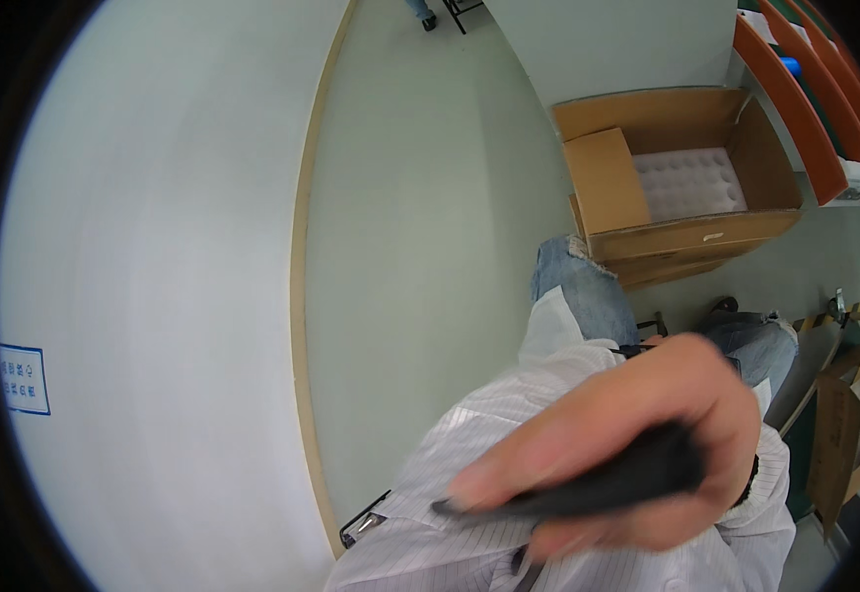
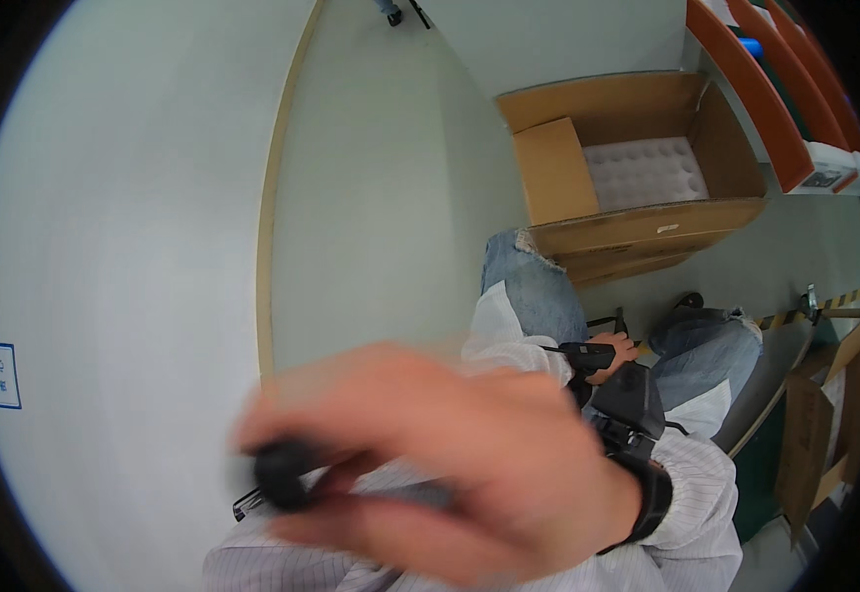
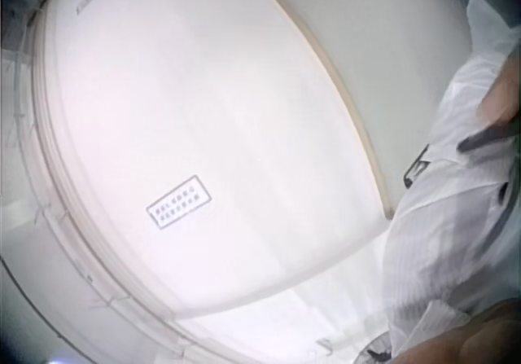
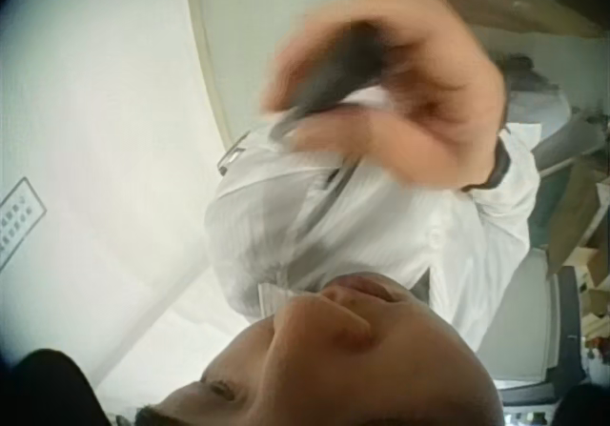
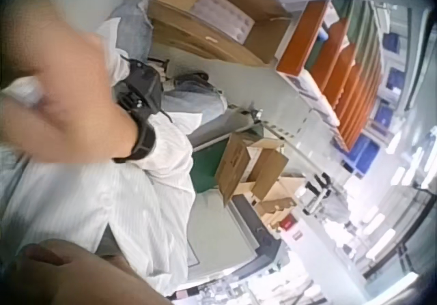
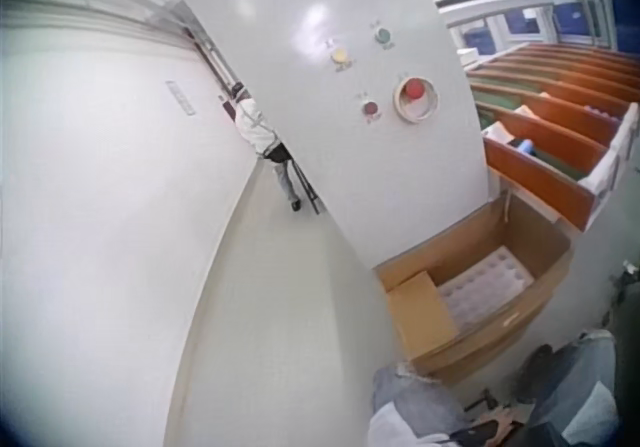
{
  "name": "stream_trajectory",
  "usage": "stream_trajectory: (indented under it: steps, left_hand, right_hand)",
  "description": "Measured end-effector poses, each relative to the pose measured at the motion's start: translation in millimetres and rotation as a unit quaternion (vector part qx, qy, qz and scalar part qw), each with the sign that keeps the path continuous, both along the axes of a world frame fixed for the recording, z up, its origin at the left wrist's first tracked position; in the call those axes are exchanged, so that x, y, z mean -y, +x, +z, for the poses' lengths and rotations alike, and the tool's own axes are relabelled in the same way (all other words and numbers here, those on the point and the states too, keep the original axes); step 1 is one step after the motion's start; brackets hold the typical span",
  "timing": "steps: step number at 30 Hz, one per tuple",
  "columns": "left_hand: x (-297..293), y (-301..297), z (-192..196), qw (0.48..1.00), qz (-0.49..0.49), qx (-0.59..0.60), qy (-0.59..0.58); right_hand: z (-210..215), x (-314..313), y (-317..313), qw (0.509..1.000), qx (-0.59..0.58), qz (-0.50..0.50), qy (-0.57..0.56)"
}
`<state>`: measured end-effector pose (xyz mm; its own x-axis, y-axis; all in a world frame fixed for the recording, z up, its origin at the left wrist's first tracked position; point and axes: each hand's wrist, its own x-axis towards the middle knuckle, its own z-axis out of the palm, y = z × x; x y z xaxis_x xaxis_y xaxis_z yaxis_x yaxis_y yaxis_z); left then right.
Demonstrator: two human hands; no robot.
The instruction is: The recorder prepares a cardboard box with foam inserts, fills it with blue cylindrical components from a conveyor belt, labels the box with a marker, and seals it.
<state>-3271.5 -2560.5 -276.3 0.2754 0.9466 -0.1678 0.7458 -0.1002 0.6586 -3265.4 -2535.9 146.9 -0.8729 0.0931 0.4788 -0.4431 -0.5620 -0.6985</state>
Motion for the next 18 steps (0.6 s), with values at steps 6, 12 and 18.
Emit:
stream_trajectory:
  steps: [6, 12, 18]
  left_hand:
    - [-1, 11, 1, 0.999, -0.007, 0.013, 0.029]
    - [6, -4, 10, 0.999, -0.006, -0.028, -0.018]
    - [-7, -20, 22, 0.991, 0.035, 0.001, 0.128]
  right_hand:
    - [44, 13, -18, 0.972, -0.079, -0.084, 0.207]
    - [-2, 47, -49, 0.901, -0.118, -0.084, 0.408]
    - [-5, 30, -31, 0.874, -0.191, -0.163, 0.417]
